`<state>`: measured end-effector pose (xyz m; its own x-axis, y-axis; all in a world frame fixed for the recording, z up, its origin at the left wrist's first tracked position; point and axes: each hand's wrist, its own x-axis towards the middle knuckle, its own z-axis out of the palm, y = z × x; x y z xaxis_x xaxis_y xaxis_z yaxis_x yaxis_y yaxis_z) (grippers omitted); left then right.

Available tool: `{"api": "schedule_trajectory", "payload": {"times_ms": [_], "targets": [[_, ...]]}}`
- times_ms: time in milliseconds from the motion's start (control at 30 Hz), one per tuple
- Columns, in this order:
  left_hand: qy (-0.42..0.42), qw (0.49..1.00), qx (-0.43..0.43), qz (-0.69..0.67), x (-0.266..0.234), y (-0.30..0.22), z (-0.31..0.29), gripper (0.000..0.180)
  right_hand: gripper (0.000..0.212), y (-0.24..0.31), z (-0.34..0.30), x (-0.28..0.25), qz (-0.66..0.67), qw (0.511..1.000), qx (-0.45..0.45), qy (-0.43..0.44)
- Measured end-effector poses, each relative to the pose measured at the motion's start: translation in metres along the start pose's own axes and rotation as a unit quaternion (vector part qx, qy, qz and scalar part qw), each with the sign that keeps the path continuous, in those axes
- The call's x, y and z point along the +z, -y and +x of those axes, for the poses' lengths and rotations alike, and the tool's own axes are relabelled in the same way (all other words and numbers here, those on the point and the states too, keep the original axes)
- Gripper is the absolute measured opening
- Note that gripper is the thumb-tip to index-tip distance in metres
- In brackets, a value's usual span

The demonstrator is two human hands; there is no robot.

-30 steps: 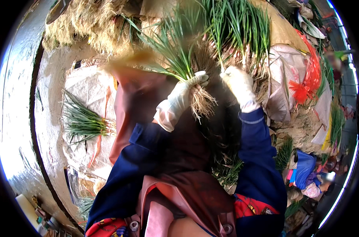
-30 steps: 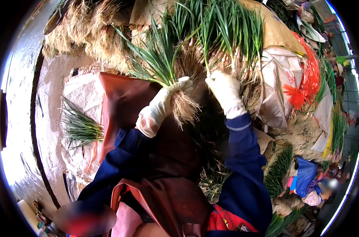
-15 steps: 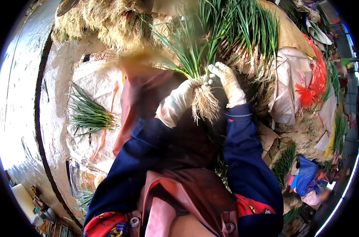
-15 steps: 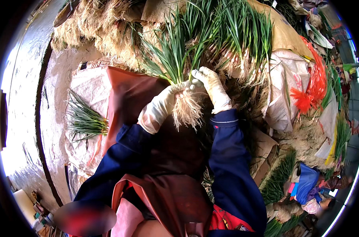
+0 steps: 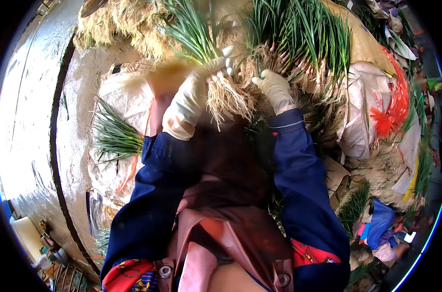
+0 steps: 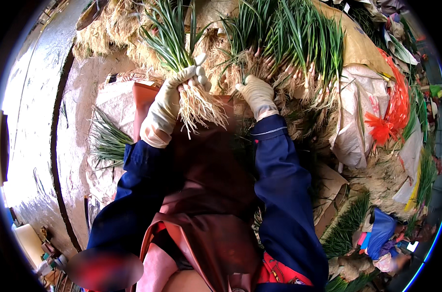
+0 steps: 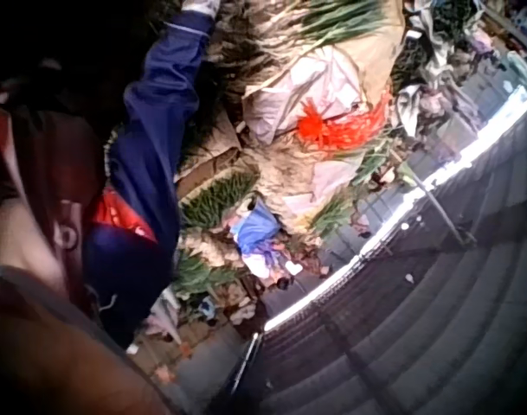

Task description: The person bundles chives by hand, ties them with a red string, and then clears the workspace before gathering more chives from a large pile to continue cleaning and bundling.

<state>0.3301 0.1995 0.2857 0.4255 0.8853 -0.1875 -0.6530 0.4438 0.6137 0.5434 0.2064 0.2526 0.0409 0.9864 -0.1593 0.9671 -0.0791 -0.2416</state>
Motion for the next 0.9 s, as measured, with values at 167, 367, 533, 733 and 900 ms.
{"api": "schedule_trajectory", "payload": {"times_ms": [167, 367, 533, 733, 900], "targets": [[-0.031, 0.999, 0.018, 0.01, -0.03, 0.022, 0.001, 0.04, 0.022, -0.024, -0.048, -0.009, 0.151, 0.978, -0.11, 0.093], [-0.056, 0.998, 0.013, 0.035, -0.02, 0.018, -0.003, 0.039, 0.017, -0.091, -0.096, -0.029, 0.232, 0.962, -0.073, 0.121], [-0.068, 0.994, 0.016, 0.08, -0.017, 0.018, -0.004, 0.041, 0.018, -0.104, -0.105, -0.017, 0.401, 0.906, -0.016, 0.135], [-0.051, 0.993, 0.016, 0.104, -0.018, 0.015, -0.004, 0.041, 0.017, -0.092, -0.077, -0.004, 0.717, 0.686, 0.01, 0.123], [-0.06, 0.994, 0.012, 0.089, -0.018, 0.011, -0.009, 0.039, 0.054, -0.042, -0.047, 0.018, 0.605, 0.793, 0.074, -0.001]]}}
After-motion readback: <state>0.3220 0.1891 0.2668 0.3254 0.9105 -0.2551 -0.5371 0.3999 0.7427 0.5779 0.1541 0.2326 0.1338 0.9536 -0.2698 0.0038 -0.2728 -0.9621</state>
